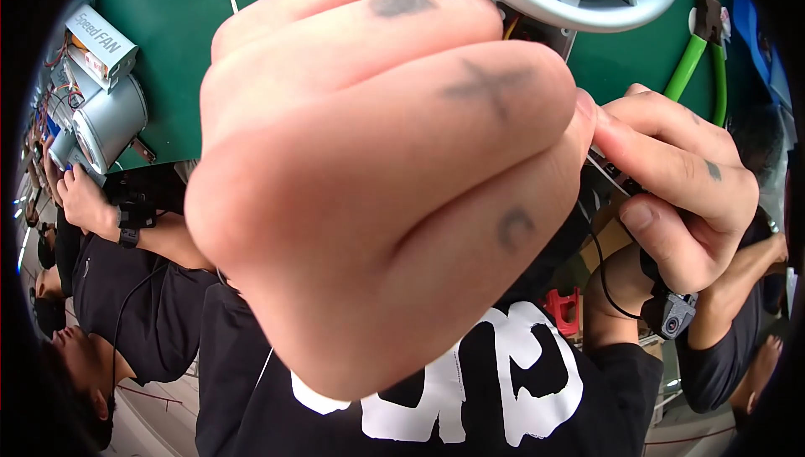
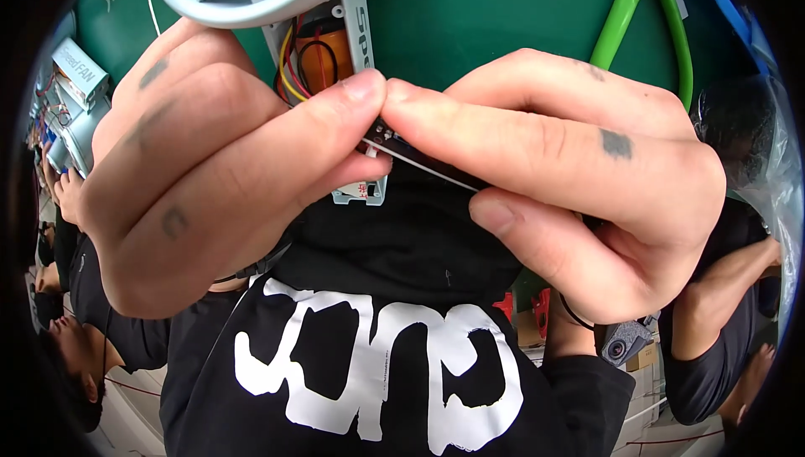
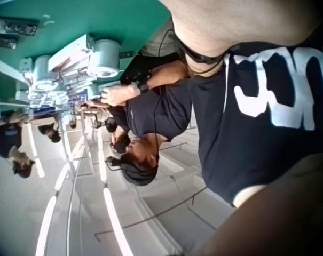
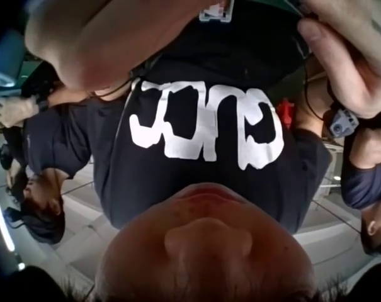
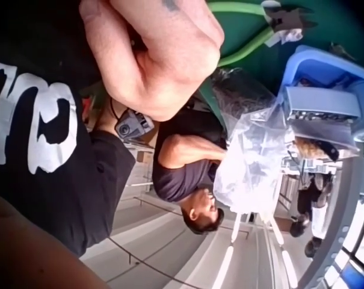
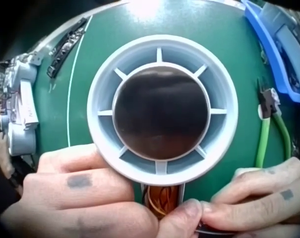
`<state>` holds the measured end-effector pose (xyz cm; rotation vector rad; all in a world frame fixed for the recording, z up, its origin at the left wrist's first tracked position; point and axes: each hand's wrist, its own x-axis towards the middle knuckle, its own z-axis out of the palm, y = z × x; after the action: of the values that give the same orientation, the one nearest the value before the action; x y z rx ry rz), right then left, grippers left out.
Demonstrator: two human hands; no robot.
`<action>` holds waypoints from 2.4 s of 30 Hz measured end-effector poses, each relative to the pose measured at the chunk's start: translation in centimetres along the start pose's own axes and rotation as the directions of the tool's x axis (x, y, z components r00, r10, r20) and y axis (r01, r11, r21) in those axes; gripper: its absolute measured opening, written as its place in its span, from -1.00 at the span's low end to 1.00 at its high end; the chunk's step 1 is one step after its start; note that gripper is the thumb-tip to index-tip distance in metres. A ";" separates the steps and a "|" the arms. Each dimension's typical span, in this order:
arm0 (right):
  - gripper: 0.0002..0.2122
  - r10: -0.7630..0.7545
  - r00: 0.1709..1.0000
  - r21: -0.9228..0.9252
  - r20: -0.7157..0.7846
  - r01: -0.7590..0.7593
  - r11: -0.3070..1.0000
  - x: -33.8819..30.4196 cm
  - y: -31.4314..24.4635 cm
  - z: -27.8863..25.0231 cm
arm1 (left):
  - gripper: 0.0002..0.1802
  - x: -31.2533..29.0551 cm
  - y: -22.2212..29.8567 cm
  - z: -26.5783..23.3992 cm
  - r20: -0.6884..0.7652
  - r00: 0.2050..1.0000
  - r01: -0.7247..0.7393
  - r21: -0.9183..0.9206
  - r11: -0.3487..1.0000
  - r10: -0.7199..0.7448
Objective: The person picks up a circuit board and a fan housing, connects the wires from the housing to the board, and presses the board into the housing before setting the assembly aside and picking up another board.
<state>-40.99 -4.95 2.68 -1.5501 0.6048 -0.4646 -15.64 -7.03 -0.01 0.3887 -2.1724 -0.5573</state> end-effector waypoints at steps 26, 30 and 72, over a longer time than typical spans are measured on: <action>-0.52 -0.100 0.994 0.119 0.032 0.096 0.988 3.4 1.0 -1.5 | -0.62 -0.3 1.3 -3.5 0.085 0.953 0.291 0.015 0.956 -0.292; -0.52 -0.129 0.991 0.102 0.033 0.125 0.987 3.6 1.5 -1.5 | -0.64 -0.6 1.1 -3.9 0.093 0.964 0.245 0.035 0.969 -0.248; -0.31 0.224 0.836 0.530 -0.502 0.093 0.843 0.2 -3.8 9.6 | -0.54 -3.7 2.0 -4.5 0.105 0.993 -0.046 -0.007 0.999 0.046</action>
<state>-34.44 2.41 5.74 -0.8343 0.8770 -0.9569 -10.03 -4.80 1.01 0.3119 -2.2747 -0.5681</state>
